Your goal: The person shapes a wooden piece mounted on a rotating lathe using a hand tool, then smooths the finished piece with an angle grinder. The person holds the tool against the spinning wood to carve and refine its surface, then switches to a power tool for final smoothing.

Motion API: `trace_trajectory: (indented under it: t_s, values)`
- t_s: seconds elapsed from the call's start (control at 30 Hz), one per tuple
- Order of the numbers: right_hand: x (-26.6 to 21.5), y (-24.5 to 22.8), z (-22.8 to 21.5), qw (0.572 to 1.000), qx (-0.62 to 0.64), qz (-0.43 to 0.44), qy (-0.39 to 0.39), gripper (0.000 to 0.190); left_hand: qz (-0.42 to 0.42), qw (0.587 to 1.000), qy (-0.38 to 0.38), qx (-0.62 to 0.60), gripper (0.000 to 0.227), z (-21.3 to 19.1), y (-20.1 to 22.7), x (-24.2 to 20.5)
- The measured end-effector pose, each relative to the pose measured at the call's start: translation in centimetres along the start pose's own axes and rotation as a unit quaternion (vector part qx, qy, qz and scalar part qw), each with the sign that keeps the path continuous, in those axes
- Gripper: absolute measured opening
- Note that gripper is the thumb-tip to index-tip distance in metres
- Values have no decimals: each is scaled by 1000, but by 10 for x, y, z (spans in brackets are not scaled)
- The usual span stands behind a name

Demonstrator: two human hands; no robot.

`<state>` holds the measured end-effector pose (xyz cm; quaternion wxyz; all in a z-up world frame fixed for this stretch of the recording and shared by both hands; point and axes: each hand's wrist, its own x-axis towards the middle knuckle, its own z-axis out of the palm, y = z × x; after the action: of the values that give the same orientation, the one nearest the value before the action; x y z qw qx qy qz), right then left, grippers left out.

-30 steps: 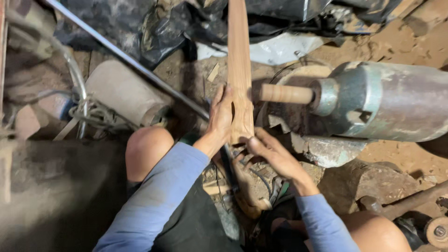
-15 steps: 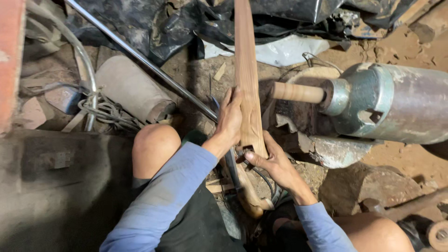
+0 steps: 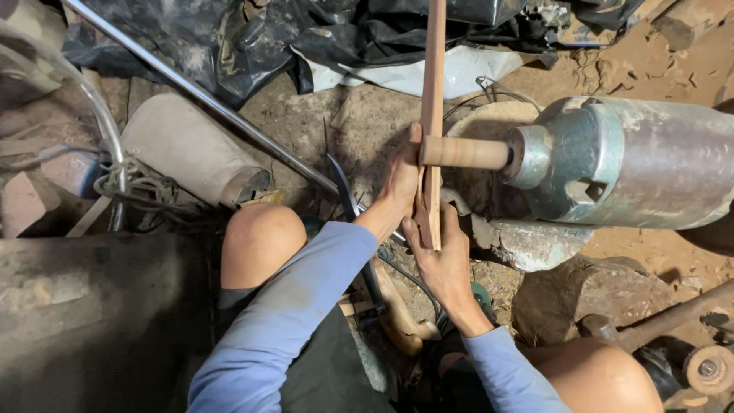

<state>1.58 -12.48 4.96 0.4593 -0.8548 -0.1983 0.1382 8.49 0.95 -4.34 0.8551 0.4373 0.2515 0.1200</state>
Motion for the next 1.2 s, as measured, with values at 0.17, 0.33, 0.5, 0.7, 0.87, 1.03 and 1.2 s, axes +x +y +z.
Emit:
trace_trajectory:
  t_s: [0.17,0.33,0.5,0.7,0.87,1.03,1.2]
  values:
    - [18,5,-7,995,-36,93,-15,44,-23,998,-5,-58,59,16,-5,35]
    - [42,17,-1,986,-16,-141,87,36,-16,998,-15,-67,60,25,11,55]
    - [70,34,5,998,-39,-2,43,27,-35,999,-18,-10,65,28,32,60]
    - [84,48,10,992,-73,-75,72,24,-34,999,-9,-12,65,31,40,77]
    - [93,55,20,992,-80,-69,68,17,-51,999,6,-4,65,24,44,84]
    - [90,48,21,994,-95,-40,47,14,-108,992,-21,-55,62,20,51,73]
    - [66,37,10,882,447,125,-78,37,-71,991,-39,-104,59,15,52,57]
